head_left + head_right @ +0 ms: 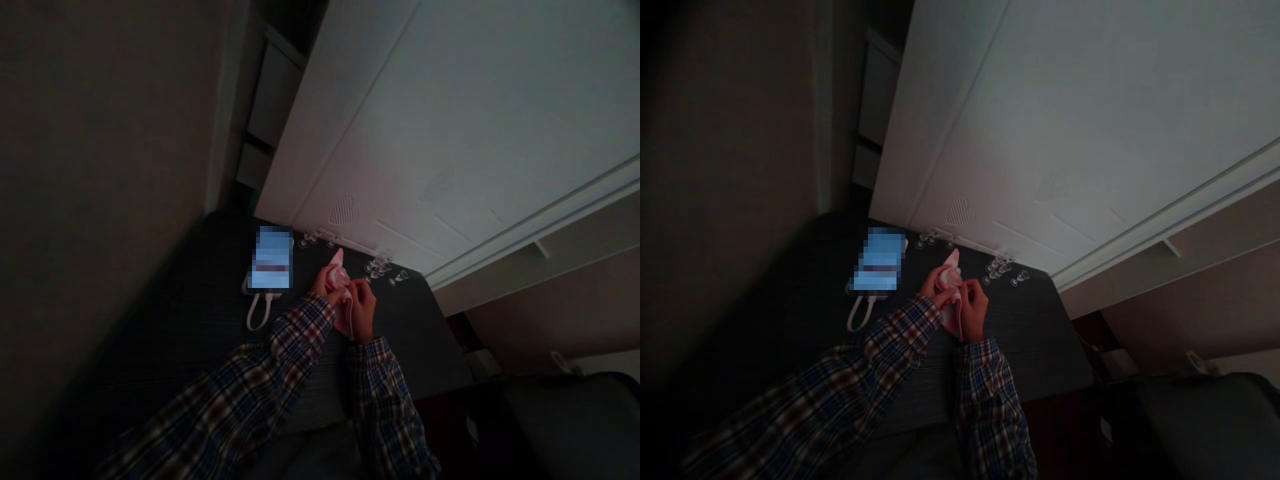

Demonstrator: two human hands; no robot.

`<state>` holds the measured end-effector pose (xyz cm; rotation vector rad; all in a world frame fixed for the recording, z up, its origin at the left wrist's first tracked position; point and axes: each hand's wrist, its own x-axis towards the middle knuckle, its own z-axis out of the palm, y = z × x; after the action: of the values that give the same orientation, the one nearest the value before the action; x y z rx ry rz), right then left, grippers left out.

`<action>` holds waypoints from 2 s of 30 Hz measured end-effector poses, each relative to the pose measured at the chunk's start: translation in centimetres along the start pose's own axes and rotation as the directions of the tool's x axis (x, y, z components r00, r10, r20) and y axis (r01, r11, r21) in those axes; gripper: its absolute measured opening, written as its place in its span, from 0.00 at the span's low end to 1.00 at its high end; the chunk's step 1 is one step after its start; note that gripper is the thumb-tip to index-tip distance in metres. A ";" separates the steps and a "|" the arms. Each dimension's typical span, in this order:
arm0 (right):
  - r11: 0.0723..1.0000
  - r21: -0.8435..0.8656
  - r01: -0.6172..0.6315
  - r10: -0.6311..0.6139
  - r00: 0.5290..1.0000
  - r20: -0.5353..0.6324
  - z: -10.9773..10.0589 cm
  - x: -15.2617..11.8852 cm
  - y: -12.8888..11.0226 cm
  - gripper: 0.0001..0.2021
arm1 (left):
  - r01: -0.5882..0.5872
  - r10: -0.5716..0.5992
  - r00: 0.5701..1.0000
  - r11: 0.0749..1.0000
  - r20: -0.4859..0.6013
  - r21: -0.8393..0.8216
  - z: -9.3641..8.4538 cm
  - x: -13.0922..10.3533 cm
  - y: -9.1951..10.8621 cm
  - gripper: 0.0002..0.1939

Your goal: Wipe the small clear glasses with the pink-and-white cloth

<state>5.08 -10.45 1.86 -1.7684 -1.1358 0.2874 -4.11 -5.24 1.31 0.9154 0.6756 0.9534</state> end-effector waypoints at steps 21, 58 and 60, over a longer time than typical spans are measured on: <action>0.999 0.052 -0.016 0.009 0.993 0.121 0.2 0.0 0.2 0.13 | -0.018 0.019 0.999 0.999 -0.045 0.031 -0.3 0.1 -0.1 0.25; 0.990 0.113 -0.082 0.062 0.983 0.175 0.4 0.1 0.2 0.15 | 0.049 -0.041 0.989 0.997 -0.142 0.052 0.1 0.3 -0.1 0.24; 0.991 0.107 -0.081 0.062 0.982 0.176 0.4 0.1 0.2 0.15 | 0.056 -0.048 0.987 0.997 -0.153 0.046 0.2 0.4 -0.2 0.25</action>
<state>5.00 -10.13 1.57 -1.7110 -1.1545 0.5472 -3.70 -4.96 1.14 0.8709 0.8526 0.9695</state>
